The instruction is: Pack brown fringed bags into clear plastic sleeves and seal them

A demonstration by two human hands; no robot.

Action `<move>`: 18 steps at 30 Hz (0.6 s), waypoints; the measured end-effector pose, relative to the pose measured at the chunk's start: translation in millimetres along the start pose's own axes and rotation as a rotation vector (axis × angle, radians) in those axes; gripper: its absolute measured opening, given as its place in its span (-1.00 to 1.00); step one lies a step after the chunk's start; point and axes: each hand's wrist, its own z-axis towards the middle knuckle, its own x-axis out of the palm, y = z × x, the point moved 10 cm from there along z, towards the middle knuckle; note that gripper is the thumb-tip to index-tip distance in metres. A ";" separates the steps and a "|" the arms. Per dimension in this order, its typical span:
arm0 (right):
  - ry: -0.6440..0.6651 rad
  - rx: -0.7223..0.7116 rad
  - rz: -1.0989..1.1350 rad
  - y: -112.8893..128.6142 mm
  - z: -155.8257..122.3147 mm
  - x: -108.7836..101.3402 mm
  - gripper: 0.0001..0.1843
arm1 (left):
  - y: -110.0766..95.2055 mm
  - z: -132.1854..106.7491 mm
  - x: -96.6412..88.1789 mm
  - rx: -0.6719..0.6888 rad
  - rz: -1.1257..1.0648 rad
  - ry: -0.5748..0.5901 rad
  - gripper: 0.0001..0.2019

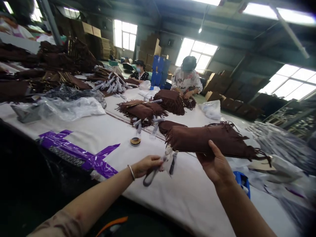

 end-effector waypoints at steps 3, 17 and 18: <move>0.038 -0.057 0.049 -7.8 -7.4 0.0 -0.76 | -62.3 -8.2 -30.4 0.014 0.367 -0.025 -0.58; 0.301 0.452 -0.356 -195.8 -113.7 -102.5 -0.52 | 4.8 -12.8 9.5 0.487 1.626 -0.068 -0.62; 0.313 0.256 -0.493 -173.2 -97.9 -98.7 -0.53 | 18.9 -9.5 23.7 0.508 1.655 -0.006 -0.57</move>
